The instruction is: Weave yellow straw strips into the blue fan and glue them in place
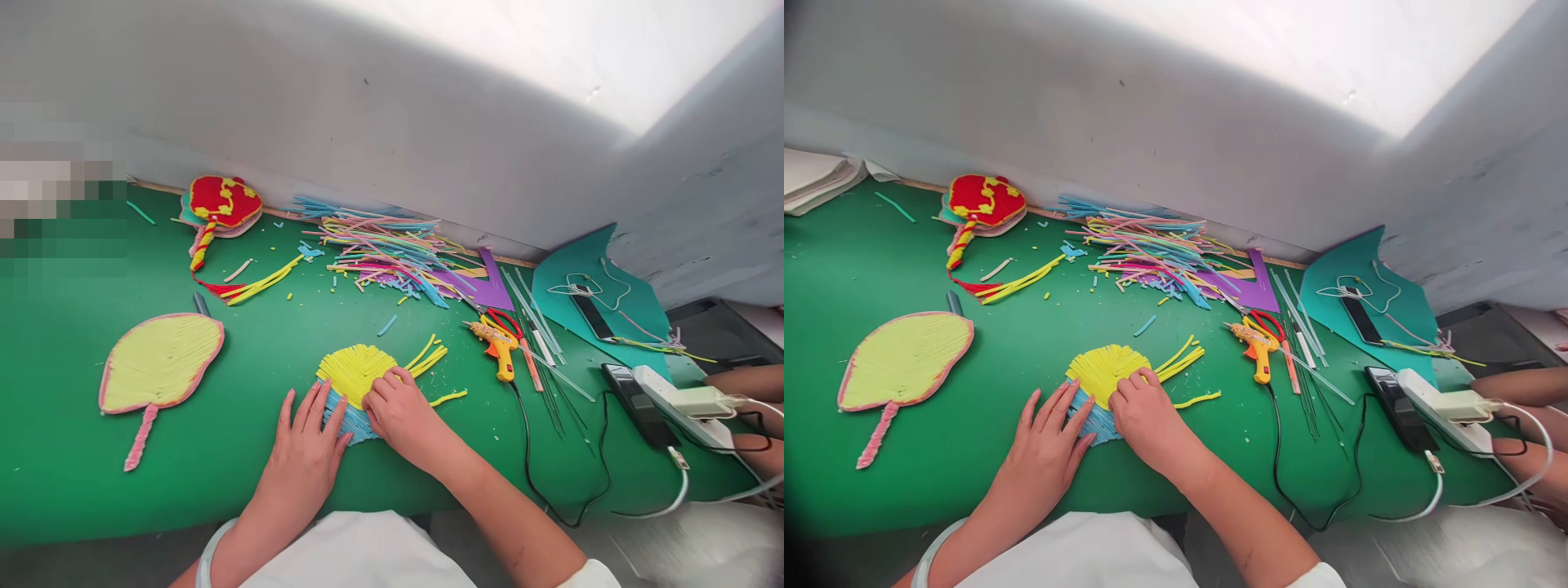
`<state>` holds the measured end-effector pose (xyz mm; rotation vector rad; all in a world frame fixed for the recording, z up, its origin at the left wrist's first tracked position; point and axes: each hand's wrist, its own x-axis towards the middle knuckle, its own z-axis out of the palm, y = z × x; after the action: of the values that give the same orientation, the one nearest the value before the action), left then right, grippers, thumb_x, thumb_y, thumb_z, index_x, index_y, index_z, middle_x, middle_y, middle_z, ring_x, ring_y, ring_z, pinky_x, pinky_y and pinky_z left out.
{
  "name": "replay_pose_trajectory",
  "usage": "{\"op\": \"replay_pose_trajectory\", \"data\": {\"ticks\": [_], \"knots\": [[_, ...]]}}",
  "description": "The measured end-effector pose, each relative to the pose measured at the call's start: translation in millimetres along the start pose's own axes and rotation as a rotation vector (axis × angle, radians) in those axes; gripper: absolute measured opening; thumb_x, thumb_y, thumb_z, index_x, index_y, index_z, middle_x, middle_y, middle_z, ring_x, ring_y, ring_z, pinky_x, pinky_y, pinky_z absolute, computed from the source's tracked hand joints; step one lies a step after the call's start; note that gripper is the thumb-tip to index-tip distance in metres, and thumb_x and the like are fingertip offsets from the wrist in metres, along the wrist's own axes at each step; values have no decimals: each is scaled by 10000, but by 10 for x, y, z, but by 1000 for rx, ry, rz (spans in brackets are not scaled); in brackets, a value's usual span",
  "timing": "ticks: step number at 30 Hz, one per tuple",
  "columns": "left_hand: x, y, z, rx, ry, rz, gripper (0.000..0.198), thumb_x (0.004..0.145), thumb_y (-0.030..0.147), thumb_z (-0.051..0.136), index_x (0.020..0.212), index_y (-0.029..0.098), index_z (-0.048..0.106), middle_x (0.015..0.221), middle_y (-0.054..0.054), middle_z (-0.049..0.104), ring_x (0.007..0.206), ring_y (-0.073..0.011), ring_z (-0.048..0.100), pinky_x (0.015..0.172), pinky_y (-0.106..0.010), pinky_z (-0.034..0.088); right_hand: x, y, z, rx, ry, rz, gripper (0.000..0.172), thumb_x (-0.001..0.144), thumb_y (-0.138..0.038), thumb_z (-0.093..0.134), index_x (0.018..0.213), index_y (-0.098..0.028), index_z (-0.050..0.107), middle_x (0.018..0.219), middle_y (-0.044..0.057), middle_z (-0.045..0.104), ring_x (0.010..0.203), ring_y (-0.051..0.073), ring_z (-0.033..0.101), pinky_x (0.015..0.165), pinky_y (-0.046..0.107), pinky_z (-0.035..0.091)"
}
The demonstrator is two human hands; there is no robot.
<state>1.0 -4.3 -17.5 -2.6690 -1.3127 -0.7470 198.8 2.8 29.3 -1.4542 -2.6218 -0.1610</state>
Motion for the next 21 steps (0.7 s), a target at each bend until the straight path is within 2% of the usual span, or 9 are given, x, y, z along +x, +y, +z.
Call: {"op": "replay_pose_trajectory", "data": {"ticks": [5,10,21], "knots": [[7,1,1,3,-1,0,377,1019,316,399,1237,156,662,1389,-201,589,1292,-343,555,1111,-607,349,35,46,-38,-72,-21,-101,128,932,-136,542,833,-183,606,808,25,586,805,195,498,956,388,353],[17,2,-13,6,-4,-2,383,1021,318,389,1232,159,667,1381,-199,596,1291,-338,558,1106,-600,359,80,71,-126,-122,-37,-189,214,987,-140,461,821,-188,588,787,15,551,804,195,494,993,392,341],[26,4,-31,14,-26,-5,372,1014,300,401,1216,166,683,1374,-200,602,1287,-337,562,1109,-599,352,59,132,-60,-70,-54,-222,171,972,-139,494,836,-197,581,804,9,559,823,182,502,1042,381,304]]}}
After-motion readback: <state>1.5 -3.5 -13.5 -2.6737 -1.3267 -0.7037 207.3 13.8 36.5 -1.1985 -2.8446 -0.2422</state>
